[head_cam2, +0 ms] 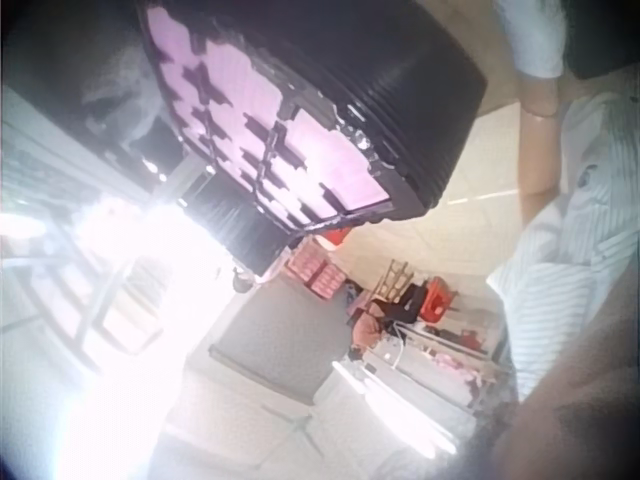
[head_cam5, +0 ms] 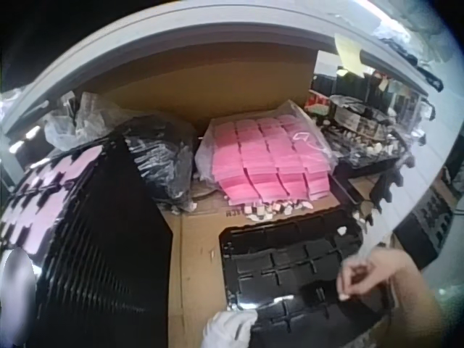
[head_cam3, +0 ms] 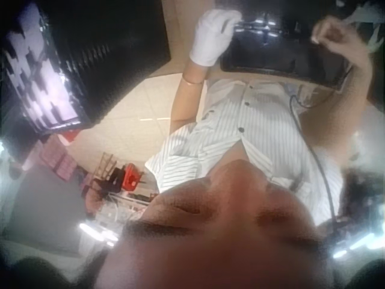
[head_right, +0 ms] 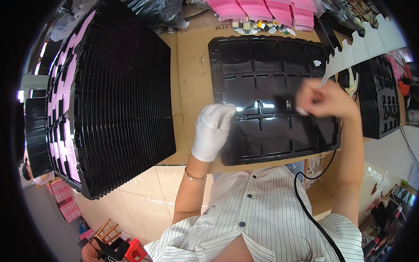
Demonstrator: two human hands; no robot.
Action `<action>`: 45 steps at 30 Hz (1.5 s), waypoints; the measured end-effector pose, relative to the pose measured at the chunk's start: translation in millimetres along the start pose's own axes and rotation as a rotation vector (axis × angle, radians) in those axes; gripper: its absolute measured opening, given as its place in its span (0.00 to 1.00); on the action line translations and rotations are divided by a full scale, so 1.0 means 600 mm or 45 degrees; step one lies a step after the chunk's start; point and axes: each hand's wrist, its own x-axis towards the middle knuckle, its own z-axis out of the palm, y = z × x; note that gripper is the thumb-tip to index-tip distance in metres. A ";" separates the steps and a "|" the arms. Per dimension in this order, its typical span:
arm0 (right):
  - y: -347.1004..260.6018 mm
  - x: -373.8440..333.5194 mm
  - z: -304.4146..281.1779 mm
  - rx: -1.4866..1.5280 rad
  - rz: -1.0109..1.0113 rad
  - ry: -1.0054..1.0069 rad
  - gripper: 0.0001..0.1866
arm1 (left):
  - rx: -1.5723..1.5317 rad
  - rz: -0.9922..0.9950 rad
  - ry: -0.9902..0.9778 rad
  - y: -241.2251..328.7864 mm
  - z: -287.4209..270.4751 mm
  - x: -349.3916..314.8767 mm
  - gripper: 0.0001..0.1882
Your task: The person assembles and packs pink foam dividers into black plastic storage cases or trays by hand.
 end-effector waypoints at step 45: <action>0.111 0.065 -0.187 -1.236 0.534 0.920 0.13 | 0.077 -0.050 0.049 0.005 0.018 -0.006 0.03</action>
